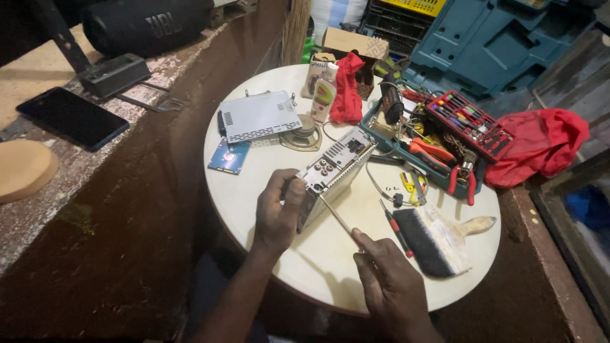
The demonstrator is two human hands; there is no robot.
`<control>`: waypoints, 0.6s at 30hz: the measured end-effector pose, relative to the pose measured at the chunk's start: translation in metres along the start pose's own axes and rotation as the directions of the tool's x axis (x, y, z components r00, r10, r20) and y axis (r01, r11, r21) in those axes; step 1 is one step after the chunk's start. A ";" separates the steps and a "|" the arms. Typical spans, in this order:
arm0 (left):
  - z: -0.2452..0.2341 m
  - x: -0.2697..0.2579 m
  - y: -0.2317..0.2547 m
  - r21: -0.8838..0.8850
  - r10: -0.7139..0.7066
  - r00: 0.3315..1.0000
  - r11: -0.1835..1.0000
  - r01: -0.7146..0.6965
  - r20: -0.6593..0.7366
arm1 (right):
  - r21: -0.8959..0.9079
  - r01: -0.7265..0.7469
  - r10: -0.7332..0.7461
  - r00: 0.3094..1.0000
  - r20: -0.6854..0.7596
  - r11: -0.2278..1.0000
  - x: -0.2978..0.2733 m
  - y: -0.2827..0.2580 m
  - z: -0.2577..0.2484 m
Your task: The person uses a screwdriver to remove and reinsert screws on the sides and back of a silver car stereo unit. They repeatedly rotate the device to access different screw holes and then place it back on the table.
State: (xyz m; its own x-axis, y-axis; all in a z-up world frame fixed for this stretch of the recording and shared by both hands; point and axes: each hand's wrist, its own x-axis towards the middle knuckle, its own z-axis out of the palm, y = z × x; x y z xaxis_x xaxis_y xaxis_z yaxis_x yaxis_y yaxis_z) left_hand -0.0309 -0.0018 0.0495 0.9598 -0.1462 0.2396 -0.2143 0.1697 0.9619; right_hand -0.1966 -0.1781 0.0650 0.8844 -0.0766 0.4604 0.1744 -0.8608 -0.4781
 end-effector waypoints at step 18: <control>-0.014 -0.001 0.012 0.275 0.334 0.901 0.871 -0.408 0.278 | -0.026 -0.191 0.193 0.972 0.137 0.981 -0.026 0.032 -0.067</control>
State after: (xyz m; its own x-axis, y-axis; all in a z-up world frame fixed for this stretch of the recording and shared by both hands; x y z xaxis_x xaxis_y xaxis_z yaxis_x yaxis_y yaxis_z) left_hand -0.0318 0.0138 0.0588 0.7423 -0.3462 0.5737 -0.6278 -0.0602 0.7760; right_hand -0.2425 -0.2376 0.0878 0.9522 -0.1719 0.2526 -0.0095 -0.8430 -0.5378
